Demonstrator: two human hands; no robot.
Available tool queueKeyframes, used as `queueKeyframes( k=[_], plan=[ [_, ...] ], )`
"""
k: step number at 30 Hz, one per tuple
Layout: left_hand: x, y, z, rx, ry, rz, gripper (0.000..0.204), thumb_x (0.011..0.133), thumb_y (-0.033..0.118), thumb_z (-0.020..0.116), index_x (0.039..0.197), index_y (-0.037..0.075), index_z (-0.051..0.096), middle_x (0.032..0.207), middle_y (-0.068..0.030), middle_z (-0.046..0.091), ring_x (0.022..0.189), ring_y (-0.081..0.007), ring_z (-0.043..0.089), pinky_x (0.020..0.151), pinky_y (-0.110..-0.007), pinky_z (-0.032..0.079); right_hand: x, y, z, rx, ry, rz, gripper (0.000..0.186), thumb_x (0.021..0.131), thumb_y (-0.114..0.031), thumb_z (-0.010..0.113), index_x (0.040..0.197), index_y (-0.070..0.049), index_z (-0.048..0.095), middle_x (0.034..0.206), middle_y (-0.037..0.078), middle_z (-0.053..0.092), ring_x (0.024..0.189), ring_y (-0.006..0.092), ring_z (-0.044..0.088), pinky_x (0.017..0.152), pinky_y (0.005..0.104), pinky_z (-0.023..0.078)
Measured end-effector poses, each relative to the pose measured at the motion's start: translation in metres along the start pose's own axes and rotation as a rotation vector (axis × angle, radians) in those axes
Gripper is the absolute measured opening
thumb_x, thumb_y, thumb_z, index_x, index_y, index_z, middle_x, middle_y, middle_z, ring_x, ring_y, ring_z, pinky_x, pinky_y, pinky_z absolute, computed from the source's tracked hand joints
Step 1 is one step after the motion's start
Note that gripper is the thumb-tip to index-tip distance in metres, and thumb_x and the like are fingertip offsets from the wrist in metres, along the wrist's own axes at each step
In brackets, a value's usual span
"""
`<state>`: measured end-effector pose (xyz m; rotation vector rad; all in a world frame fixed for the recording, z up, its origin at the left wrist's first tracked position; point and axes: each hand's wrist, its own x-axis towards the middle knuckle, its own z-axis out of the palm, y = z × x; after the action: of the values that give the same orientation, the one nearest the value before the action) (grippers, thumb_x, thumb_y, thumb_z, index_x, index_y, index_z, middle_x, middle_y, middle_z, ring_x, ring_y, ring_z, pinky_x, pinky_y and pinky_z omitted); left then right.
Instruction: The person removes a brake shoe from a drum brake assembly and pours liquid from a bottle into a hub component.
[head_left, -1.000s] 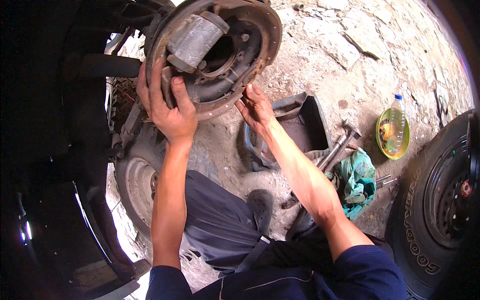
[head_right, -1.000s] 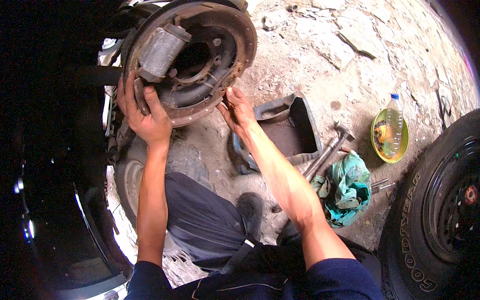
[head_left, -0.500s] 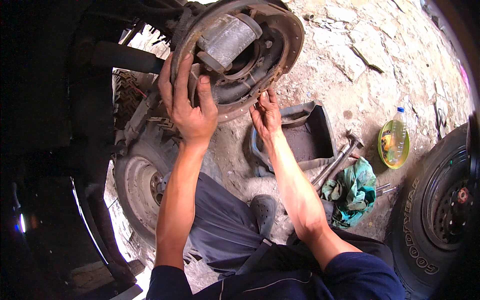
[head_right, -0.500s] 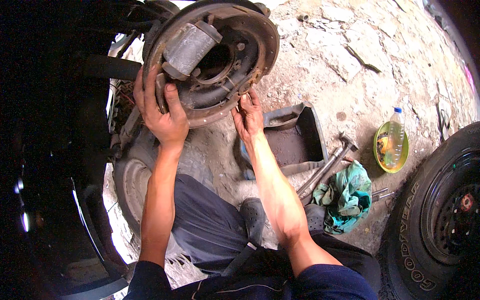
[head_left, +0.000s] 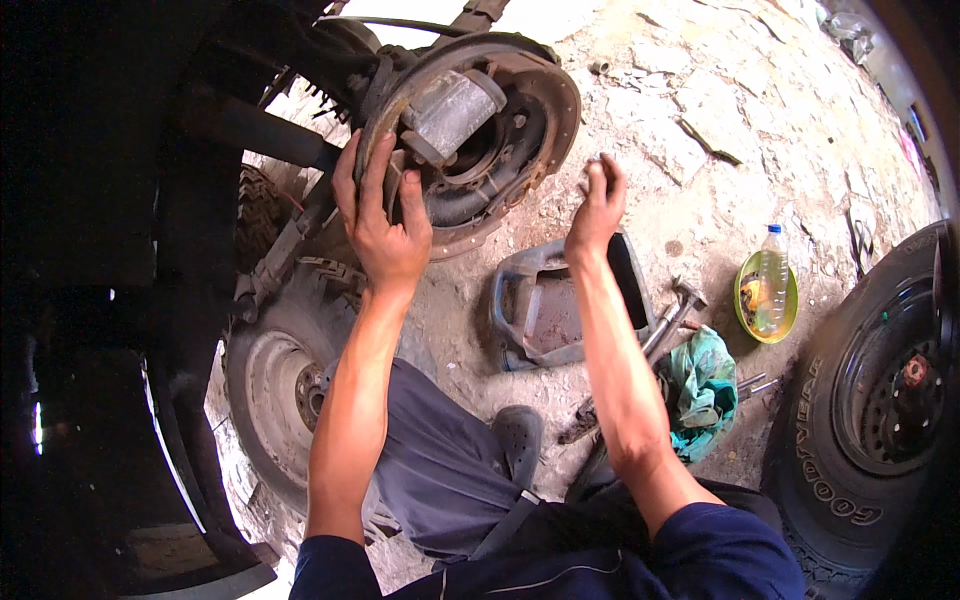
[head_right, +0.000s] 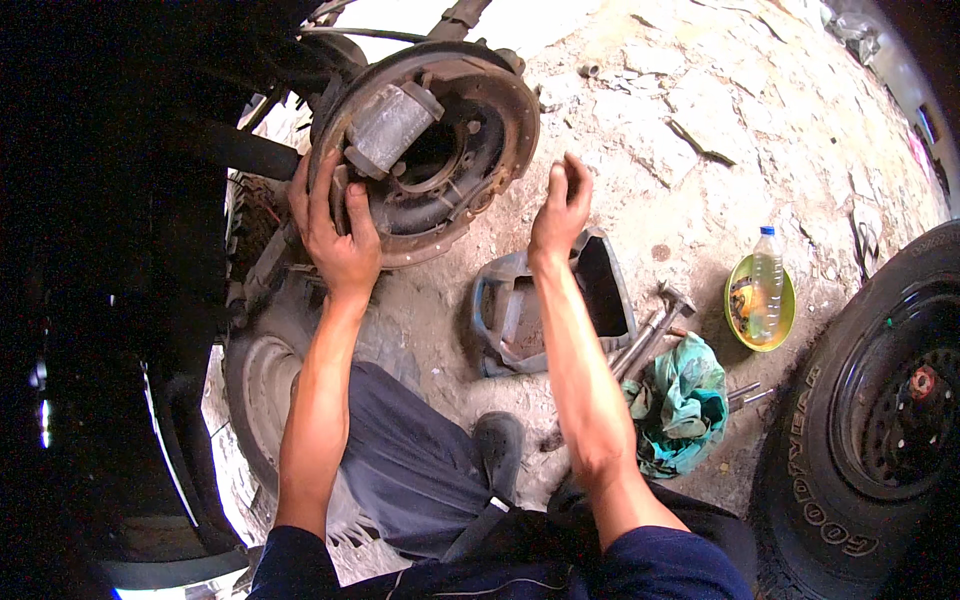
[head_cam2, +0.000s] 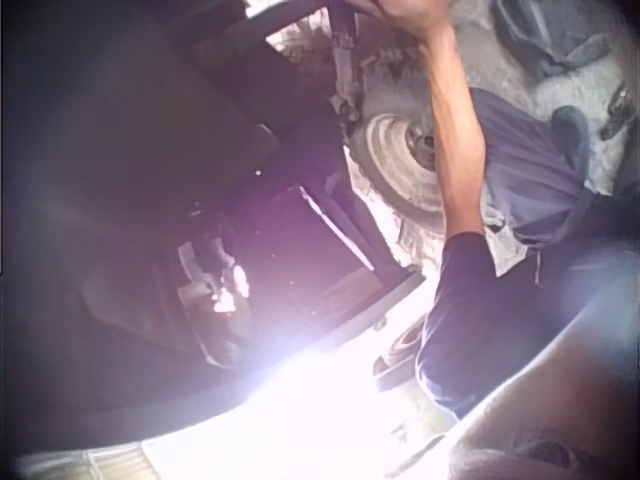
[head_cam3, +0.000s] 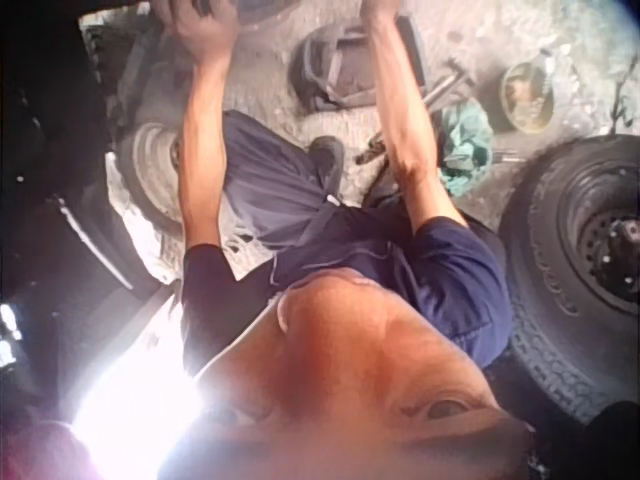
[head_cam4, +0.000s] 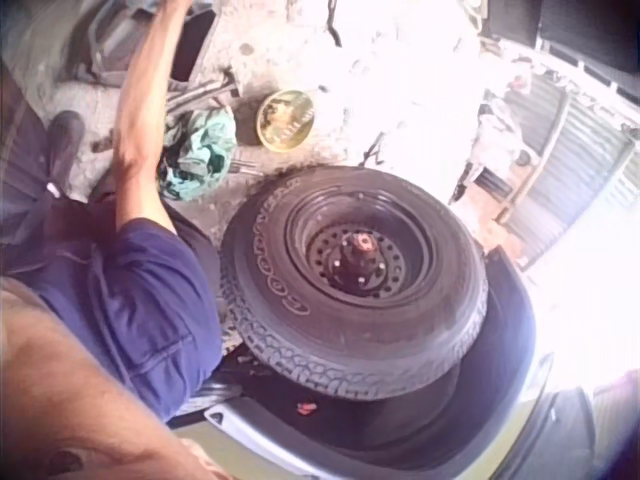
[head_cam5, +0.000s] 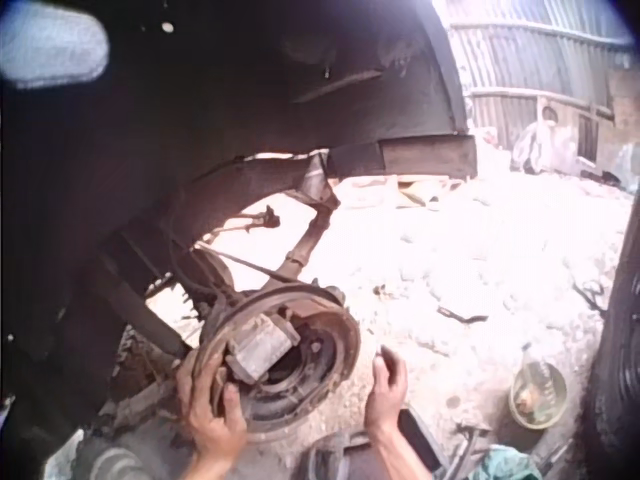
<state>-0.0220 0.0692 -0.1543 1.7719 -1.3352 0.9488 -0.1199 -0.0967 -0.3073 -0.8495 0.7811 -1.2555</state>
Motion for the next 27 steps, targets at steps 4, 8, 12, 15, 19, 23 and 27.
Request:
queueKeyframes(
  k=[4, 8, 12, 15, 19, 23, 27],
  plan=[
    [-0.002, 0.000, -0.003, -0.008, -0.015, -0.051, 0.038, 0.092, 0.015, 0.060, 0.127, 0.001, 0.056, 0.132, -0.0207, 0.049, 0.124, -0.0356, 0.047, 0.102, -0.045, 0.039, 0.043, -0.078, 0.029, -0.171, -0.315, -0.398, 0.033, 0.095, -0.027, 0.058, 0.120, -0.005, 0.062, 0.121, 0.010, 0.062, 0.113, 0.0212, 0.056, 0.097, 0.0379, 0.043],
    [-0.004, -0.002, -0.004, -0.021, -0.005, -0.077, 0.041, 0.092, 0.017, 0.061, 0.130, 0.002, 0.053, 0.133, -0.0203, 0.048, 0.125, -0.0350, 0.046, 0.102, -0.045, 0.039, 0.048, -0.127, 0.061, -0.366, -0.628, -0.692, 0.028, 0.093, -0.026, 0.060, 0.115, -0.009, 0.067, 0.112, 0.012, 0.063, 0.109, 0.0269, 0.057, 0.095, 0.0368, 0.044],
    [-0.002, -0.003, -0.008, 0.028, -0.035, -0.029, 0.039, 0.093, 0.017, 0.060, 0.129, 0.002, 0.056, 0.132, -0.0219, 0.048, 0.124, -0.0361, 0.047, 0.102, -0.045, 0.040, 0.046, -0.135, 0.068, -0.388, -0.760, -0.690, 0.026, 0.094, -0.024, 0.059, 0.113, -0.010, 0.069, 0.106, 0.011, 0.064, 0.106, 0.0266, 0.058, 0.093, 0.0364, 0.045],
    [-0.001, 0.001, -0.008, 0.036, -0.040, -0.007, 0.038, 0.094, 0.016, 0.059, 0.129, 0.001, 0.057, 0.133, -0.0230, 0.047, 0.124, -0.0374, 0.046, 0.101, -0.045, 0.041, 0.049, -0.121, 0.066, -0.352, -0.738, -0.772, 0.026, 0.096, -0.024, 0.056, 0.114, -0.011, 0.069, 0.107, 0.011, 0.062, 0.103, 0.0260, 0.058, 0.093, 0.0362, 0.045],
    [-0.001, 0.003, -0.004, 0.042, -0.048, -0.026, 0.039, 0.094, 0.016, 0.057, 0.130, 0.000, 0.056, 0.135, -0.0236, 0.044, 0.125, -0.0377, 0.046, 0.102, -0.045, 0.040, 0.055, -0.111, 0.075, -0.339, -0.698, -0.843, 0.028, 0.098, -0.026, 0.054, 0.116, -0.010, 0.068, 0.111, 0.011, 0.062, 0.104, 0.0259, 0.058, 0.094, 0.0360, 0.044],
    [-0.001, 0.007, -0.008, 0.040, -0.077, -0.066, 0.043, 0.098, 0.023, 0.051, 0.133, -0.001, 0.052, 0.137, -0.0240, 0.043, 0.127, -0.0374, 0.043, 0.105, -0.045, 0.036, 0.068, -0.119, 0.067, -0.310, -0.895, -0.674, 0.030, 0.099, -0.028, 0.052, 0.119, -0.009, 0.065, 0.113, 0.010, 0.062, 0.107, 0.0248, 0.058, 0.096, 0.0354, 0.044],
    [0.000, 0.005, -0.017, 0.041, -0.156, -0.069, 0.050, 0.102, 0.033, 0.041, 0.141, 0.001, 0.045, 0.143, -0.0241, 0.036, 0.134, -0.0371, 0.034, 0.110, -0.046, 0.029, 0.082, -0.134, 0.059, -0.303, -0.987, -0.558, 0.031, 0.100, -0.027, 0.053, 0.122, -0.009, 0.064, 0.115, 0.011, 0.066, 0.107, 0.0216, 0.063, 0.091, 0.0337, 0.048]
  ],
)
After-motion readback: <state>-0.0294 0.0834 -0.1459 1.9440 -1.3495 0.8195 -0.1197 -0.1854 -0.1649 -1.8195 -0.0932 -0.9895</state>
